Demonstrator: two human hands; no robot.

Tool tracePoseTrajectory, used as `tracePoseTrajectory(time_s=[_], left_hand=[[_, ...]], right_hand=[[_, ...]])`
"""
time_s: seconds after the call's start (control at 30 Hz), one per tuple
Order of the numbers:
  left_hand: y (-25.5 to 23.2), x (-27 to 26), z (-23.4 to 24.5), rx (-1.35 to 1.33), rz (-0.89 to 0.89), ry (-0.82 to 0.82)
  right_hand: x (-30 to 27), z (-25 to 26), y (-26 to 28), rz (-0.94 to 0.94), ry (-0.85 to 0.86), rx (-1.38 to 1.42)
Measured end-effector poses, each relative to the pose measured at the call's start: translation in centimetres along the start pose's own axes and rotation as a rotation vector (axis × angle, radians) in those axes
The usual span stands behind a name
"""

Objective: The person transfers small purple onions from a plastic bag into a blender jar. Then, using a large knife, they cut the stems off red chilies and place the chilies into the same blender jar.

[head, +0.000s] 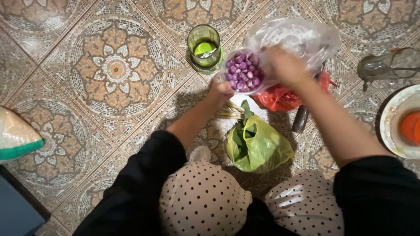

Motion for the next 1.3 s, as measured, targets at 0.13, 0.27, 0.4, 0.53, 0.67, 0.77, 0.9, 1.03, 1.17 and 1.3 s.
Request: tracePoseTrajectory(time_s=[0.13,0.27,0.4,0.53,0.67,0.77,0.9,1.03,1.17,1.3], left_hand=[[-4.8,-5.9,3.1,0.189,-0.5,-0.781],[-14.2,-9.2,1.5,0.771,-0.978,-0.748],[-17.8,-8.9,-0.2,0.991,-1.048,-0.454],[-17.7,-8.2,-0.3,1.04,-0.855,-0.468],[-16.1,-9.3,0.0,1.046,-0.771,-0.548],[-15.4,-9.9,0.2,1.046,-0.805,-0.537],[-15.0,-7.1,0.2,1.163,-0.645,-0.516],[-16.8,-2.7,-0.1,1.209,-0.536,-0.31],[-21.1,-1.2,0.1,1.454,-0.608,0.028],[-23.2,-0.7,2.0,1.745,-0.258,0.023]], right_hand=[[0.8,-7.0,4.7,0.013,0.212,-0.208],[0.7,-10.2,5.4,0.053,0.214,-0.385],[1.4,-11.4,5.2,0.07,0.173,-0.484],[1.8,-13.1,4.9,0.052,0.238,-0.5],[2.3,-13.3,4.4,-0.017,0.183,-0.549],[2.4,-13.1,3.5,-0.047,0.172,-0.474],[1.8,-13.1,2.0,0.021,0.21,-0.444],[1.4,-12.8,0.2,0.046,0.192,-0.341],[2.2,-11.7,-4.3,-0.087,0.244,-0.001],[2.1,-10.1,-8.0,-0.334,0.252,0.54]])
Point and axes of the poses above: each hand's wrist, its own x-axis towards the middle knuckle, its own z-axis out of the back of the hand, y = z × x, the point moved 7 cm from there along x, towards the middle knuckle, and after that the axes turned 5 degrees about z, right-handed, at the moved point
